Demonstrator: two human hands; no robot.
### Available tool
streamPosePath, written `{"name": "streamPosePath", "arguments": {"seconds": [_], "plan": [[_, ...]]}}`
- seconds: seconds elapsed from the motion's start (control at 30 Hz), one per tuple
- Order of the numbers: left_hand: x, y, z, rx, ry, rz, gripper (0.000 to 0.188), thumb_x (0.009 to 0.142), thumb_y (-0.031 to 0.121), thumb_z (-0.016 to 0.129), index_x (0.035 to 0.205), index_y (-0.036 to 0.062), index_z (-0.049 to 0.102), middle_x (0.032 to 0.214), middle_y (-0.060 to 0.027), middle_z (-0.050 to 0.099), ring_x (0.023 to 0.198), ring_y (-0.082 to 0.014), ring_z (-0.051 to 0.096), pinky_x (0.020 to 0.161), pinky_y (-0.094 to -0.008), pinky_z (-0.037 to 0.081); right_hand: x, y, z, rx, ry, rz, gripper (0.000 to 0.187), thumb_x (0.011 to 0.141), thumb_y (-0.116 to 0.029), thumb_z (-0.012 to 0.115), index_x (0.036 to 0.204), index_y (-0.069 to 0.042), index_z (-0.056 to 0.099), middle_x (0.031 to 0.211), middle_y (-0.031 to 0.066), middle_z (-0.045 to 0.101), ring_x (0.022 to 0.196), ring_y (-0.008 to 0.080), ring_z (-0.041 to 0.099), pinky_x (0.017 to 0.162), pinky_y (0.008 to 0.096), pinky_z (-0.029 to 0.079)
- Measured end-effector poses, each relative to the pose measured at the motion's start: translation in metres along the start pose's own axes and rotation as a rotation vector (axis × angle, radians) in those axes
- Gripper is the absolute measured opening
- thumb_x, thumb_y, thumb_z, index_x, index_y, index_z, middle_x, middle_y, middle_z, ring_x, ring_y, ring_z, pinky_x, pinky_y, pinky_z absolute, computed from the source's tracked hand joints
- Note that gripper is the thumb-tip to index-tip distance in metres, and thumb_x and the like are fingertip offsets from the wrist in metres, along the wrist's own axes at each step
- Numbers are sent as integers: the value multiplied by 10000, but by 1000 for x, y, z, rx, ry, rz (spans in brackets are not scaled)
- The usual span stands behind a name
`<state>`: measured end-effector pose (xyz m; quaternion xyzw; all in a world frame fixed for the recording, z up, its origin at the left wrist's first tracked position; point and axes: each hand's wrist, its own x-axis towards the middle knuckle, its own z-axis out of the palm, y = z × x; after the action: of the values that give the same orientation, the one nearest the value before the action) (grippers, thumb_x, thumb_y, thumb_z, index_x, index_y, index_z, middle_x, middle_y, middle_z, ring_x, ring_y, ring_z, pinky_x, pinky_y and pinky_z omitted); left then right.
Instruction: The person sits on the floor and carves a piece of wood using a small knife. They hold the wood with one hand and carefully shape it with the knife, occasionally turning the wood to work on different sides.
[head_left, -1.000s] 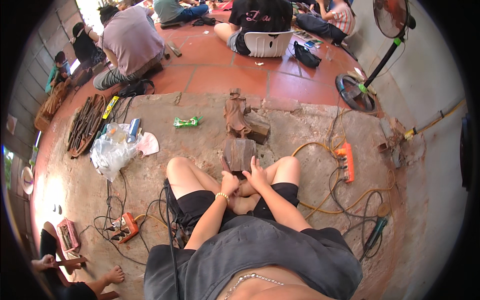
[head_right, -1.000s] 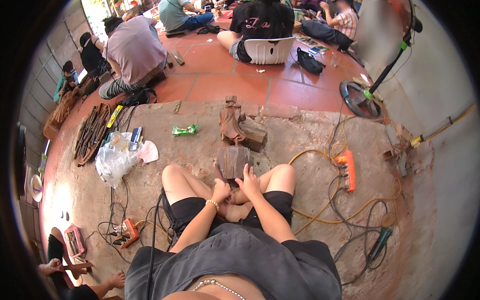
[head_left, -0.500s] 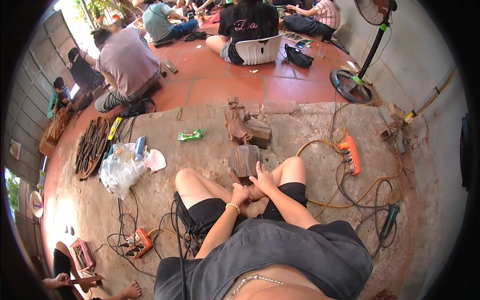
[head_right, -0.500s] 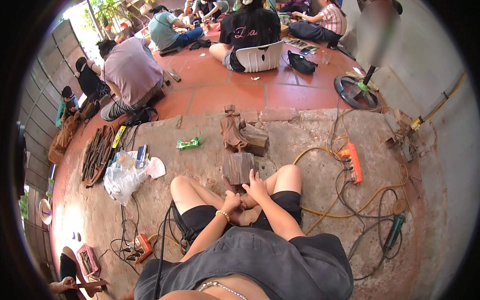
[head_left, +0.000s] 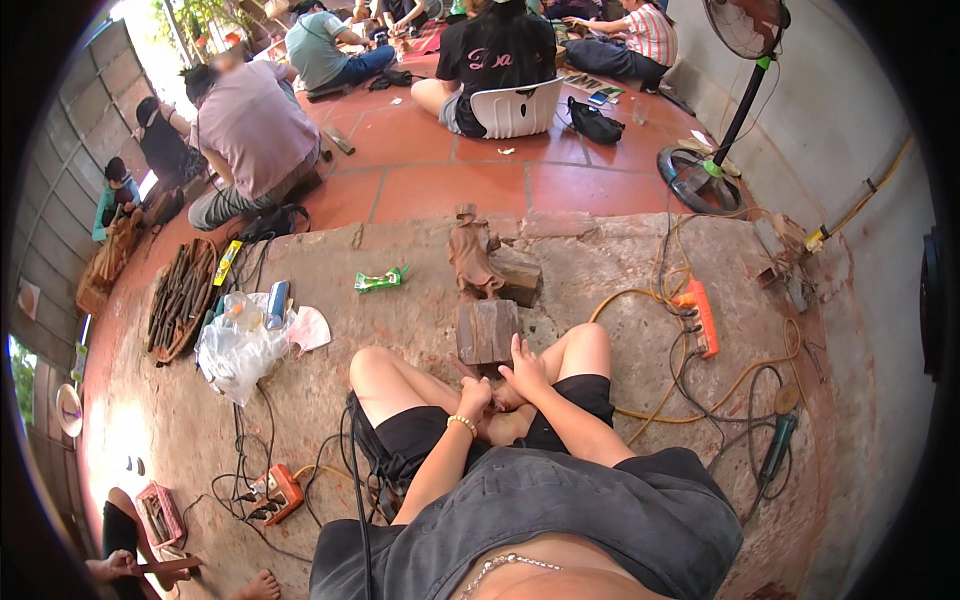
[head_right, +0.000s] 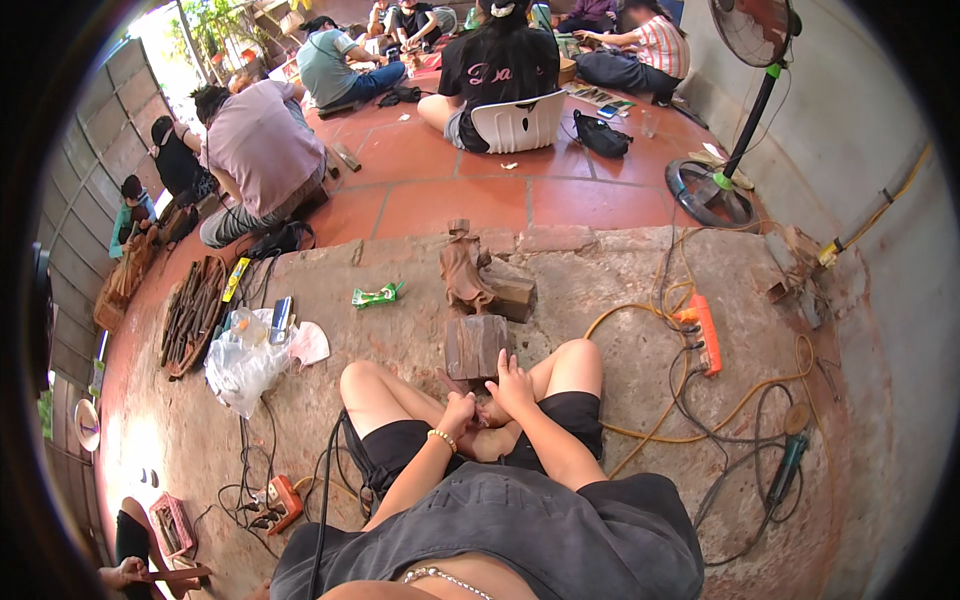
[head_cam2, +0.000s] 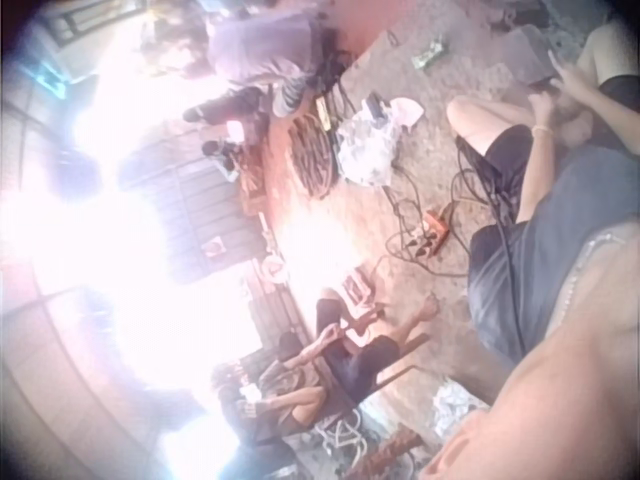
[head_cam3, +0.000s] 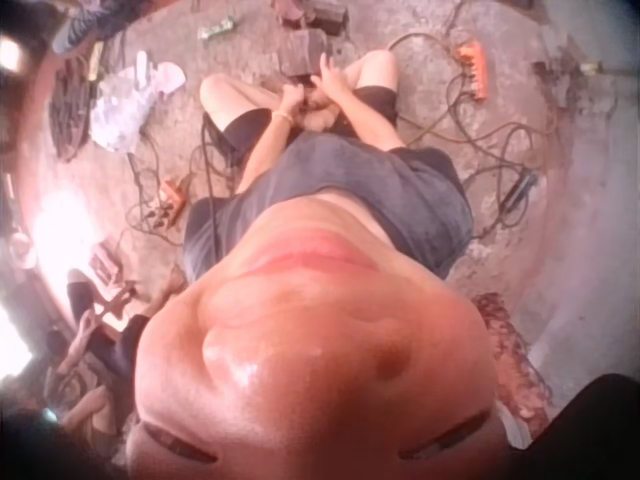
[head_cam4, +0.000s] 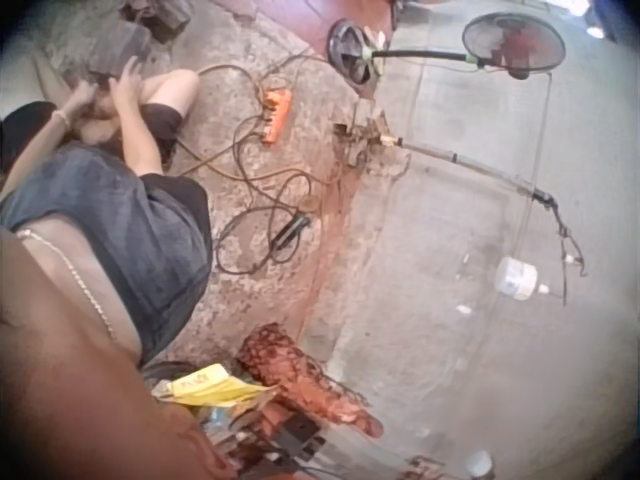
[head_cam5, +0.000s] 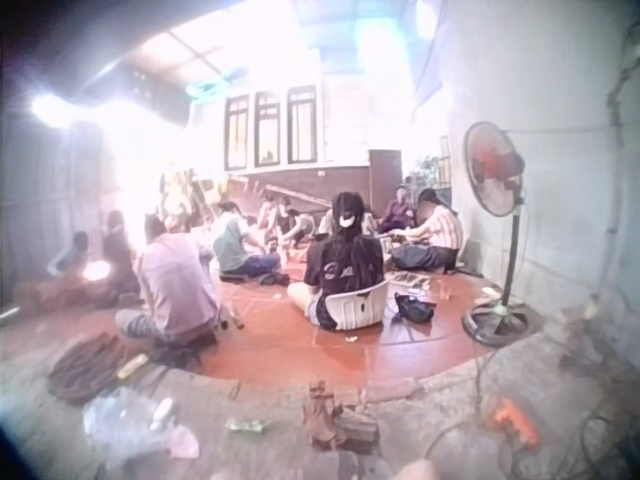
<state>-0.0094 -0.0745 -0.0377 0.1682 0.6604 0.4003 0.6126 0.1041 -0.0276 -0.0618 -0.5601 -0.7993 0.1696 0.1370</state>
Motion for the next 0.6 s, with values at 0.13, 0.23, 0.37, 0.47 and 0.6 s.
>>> {"name": "streamPosePath", "arguments": {"seconds": [0.13, 0.23, 0.37, 0.47, 0.6], "plan": [[12, -10, -7, 19, -52, 79, 201, 814, 125, 344, 735, -59, 323, 612, -136, 441, 480, -248, 520, 386, -362, 456, 0, -5, -3, 26, -7, -16, 743, 690, -315, 540, 1232, 2, 142, 1142, 288, 334, 898, 382, 459, 779, 404, 363], [22, -20, -5, -74, -8, 118, 208, 815, 129, 343, 721, -56, 326, 612, -133, 440, 482, -252, 519, 394, -368, 460, 0, -4, -3, 28, -8, -32, 744, 690, -315, 540, 1232, 2, 141, 1142, 292, 330, 902, 383, 457, 779, 402, 363], [34, -30, -8, -88, -5, 149, 194, 820, 128, 336, 729, -43, 324, 609, -126, 436, 481, -253, 516, 402, -369, 463, 1, -3, 0, 24, 0, -42, 743, 691, -317, 540, 1231, 2, 142, 1148, 290, 324, 907, 377, 455, 777, 399, 365], [21, -22, -5, -93, -15, 138, 166, 819, 122, 342, 778, -31, 295, 614, -122, 436, 484, -240, 519, 400, -359, 463, 1, -3, -2, 17, -17, -22, 744, 691, -317, 540, 1232, 0, 139, 1153, 286, 320, 906, 371, 456, 772, 397, 367], [8, -12, -3, -118, -53, 143, 181, 818, 120, 356, 841, -7, 230, 627, -114, 444, 474, -217, 519, 391, -332, 458, 0, -3, -2, 16, 2, -23, 743, 691, -316, 541, 1232, -2, 141, 1152, 283, 323, 896, 368, 461, 765, 400, 369]]}}
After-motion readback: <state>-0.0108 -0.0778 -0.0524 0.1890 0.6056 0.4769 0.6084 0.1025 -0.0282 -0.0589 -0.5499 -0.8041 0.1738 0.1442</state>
